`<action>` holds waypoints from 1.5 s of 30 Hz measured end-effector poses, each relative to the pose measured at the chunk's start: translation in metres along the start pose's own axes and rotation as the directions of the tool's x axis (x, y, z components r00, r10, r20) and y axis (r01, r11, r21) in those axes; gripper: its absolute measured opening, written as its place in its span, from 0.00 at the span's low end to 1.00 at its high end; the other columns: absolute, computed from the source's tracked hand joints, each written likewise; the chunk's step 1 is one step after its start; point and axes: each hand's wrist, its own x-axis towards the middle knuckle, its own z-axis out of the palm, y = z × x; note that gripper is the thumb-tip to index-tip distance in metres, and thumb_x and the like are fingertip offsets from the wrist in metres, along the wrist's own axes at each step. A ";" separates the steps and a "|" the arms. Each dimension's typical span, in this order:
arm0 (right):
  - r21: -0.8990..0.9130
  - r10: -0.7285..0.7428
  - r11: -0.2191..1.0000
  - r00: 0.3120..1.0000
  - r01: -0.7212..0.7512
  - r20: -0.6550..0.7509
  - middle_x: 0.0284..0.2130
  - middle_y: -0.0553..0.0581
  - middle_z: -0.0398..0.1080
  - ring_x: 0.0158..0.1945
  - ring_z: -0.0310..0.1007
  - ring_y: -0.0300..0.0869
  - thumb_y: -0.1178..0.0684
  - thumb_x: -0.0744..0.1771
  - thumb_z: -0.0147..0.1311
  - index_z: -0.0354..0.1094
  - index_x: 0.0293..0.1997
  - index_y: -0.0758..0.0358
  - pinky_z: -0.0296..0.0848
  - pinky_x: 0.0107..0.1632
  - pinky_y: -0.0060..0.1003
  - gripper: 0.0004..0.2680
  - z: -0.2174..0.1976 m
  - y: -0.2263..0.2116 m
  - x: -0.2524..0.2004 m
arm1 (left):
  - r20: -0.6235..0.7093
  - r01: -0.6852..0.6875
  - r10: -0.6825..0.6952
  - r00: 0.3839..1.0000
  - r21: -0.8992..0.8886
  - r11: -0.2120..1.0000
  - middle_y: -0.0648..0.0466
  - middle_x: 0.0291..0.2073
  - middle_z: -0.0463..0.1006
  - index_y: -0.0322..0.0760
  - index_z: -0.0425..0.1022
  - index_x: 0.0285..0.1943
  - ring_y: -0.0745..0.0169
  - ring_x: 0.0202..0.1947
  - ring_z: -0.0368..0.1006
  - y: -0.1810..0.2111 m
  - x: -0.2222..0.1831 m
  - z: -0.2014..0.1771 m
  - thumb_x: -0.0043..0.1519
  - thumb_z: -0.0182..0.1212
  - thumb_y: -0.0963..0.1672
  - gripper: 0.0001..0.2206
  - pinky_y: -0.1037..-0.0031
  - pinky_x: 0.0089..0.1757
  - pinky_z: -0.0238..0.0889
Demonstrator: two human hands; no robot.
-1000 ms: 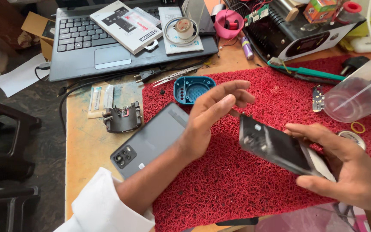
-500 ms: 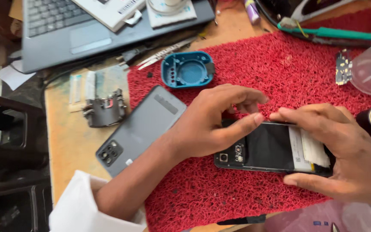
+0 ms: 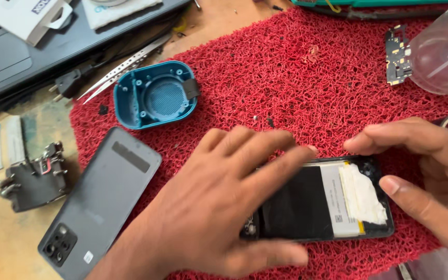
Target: The person removes a protective film from the back of a smartphone, then places a new back cover onto the device. They press along the edges to secure the cover and inspect the fit. The person also handles a separate phone case and compares it to the device.
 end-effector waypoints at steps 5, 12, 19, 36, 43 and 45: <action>-0.021 -0.038 0.999 0.998 0.037 -0.053 0.54 0.65 0.71 0.61 0.74 0.47 0.66 0.65 0.47 0.58 0.65 0.67 0.71 0.67 0.43 0.19 0.005 0.003 -0.001 | 0.113 0.013 -0.011 0.993 -0.009 1.000 0.43 0.63 0.71 0.33 0.60 0.75 0.45 0.64 0.66 0.004 0.005 -0.002 0.56 0.64 0.55 0.39 0.54 0.61 0.55; -0.017 -0.011 1.000 0.985 0.009 -0.169 0.51 0.64 0.71 0.56 0.76 0.46 0.63 0.65 0.50 0.60 0.63 0.65 0.74 0.65 0.42 0.17 0.010 0.002 -0.006 | 0.106 0.023 -0.017 0.994 -0.058 0.998 0.47 0.65 0.71 0.36 0.63 0.74 0.50 0.67 0.67 0.004 0.000 -0.009 0.54 0.66 0.54 0.38 0.56 0.64 0.55; -0.180 -0.069 0.983 0.982 0.037 -0.174 0.54 0.63 0.69 0.57 0.73 0.44 0.63 0.66 0.47 0.61 0.57 0.63 0.73 0.63 0.40 0.13 0.012 0.011 -0.006 | -0.050 -0.082 0.080 0.996 -0.051 0.995 0.46 0.65 0.70 0.38 0.75 0.58 0.53 0.67 0.69 -0.003 -0.012 -0.015 0.57 0.66 0.56 0.26 0.65 0.63 0.60; -0.373 -0.134 0.927 0.963 0.039 -0.232 0.57 0.64 0.70 0.52 0.74 0.41 0.63 0.65 0.52 0.71 0.41 0.63 0.73 0.59 0.35 0.05 0.010 0.019 -0.005 | -0.311 0.028 -0.113 0.944 -0.266 0.963 0.43 0.40 0.78 0.34 0.69 0.26 0.56 0.36 0.73 -0.004 -0.014 -0.007 0.73 0.45 0.54 0.27 0.68 0.40 0.68; -0.224 -0.032 0.973 0.943 -0.046 -0.330 0.56 0.63 0.69 0.49 0.71 0.40 0.63 0.66 0.46 0.68 0.48 0.65 0.70 0.58 0.33 0.08 0.015 0.009 -0.003 | -0.312 0.090 -0.163 0.936 -0.236 0.968 0.45 0.34 0.77 0.33 0.68 0.24 0.59 0.31 0.71 0.001 -0.008 -0.009 0.74 0.41 0.52 0.27 0.70 0.36 0.65; -0.249 -0.023 0.966 0.942 -0.065 -0.335 0.56 0.63 0.69 0.48 0.72 0.40 0.64 0.66 0.45 0.69 0.48 0.65 0.71 0.57 0.33 0.09 0.015 0.004 0.000 | -0.334 0.097 -0.176 0.926 -0.240 0.966 0.46 0.35 0.76 0.33 0.69 0.26 0.59 0.33 0.71 0.003 -0.007 -0.009 0.75 0.38 0.53 0.27 0.71 0.38 0.65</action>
